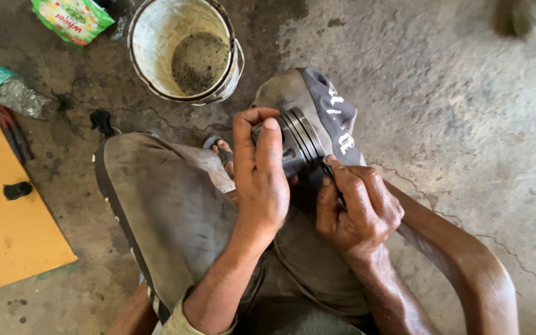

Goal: The person cleans an engine piston by scrubbing its surface with a small piece of material and rinsing it in a bucket of liquid.

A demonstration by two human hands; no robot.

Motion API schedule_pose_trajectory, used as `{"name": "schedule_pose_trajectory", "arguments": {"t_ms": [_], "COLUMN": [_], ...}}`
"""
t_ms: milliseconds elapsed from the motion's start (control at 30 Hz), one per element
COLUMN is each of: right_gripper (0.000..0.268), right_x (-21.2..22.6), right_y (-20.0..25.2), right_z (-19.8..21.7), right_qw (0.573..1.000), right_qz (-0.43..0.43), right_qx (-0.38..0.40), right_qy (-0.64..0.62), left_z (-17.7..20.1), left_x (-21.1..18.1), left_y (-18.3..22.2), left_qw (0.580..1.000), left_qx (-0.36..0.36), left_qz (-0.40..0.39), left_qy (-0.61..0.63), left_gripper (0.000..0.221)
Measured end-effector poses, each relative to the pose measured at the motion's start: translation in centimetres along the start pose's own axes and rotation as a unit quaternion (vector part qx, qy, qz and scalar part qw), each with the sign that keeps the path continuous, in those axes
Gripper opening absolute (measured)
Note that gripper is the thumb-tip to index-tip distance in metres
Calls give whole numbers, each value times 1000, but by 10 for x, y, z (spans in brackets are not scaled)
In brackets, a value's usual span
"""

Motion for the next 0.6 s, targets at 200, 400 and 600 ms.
{"name": "schedule_pose_trajectory", "arguments": {"t_ms": [200,400,600], "right_gripper": [19,17,27], "right_x": [-4,-2,4], "right_y": [7,-7,-11], "right_z": [6,1,-2], "right_qw": [1000,998,997], "right_qz": [-6,-36,-50], "right_qx": [-16,-14,7], "right_qy": [-16,-58,-60], "left_z": [4,7,6], "left_x": [-3,-5,-11], "left_y": [4,4,15], "left_qw": [986,990,997], "left_qx": [-4,-25,21], "left_qz": [147,131,75], "left_qy": [74,55,17], "left_gripper": [24,28,36]}}
Point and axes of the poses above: each hand's wrist, its own y-axis away from the middle knuckle, its own z-axis out of the back of the hand, x = y × z, the point moved 7 cm from there along -y, towards the middle knuckle, and after that the axes turned 12 degrees about -x, right-handed, at the moved point
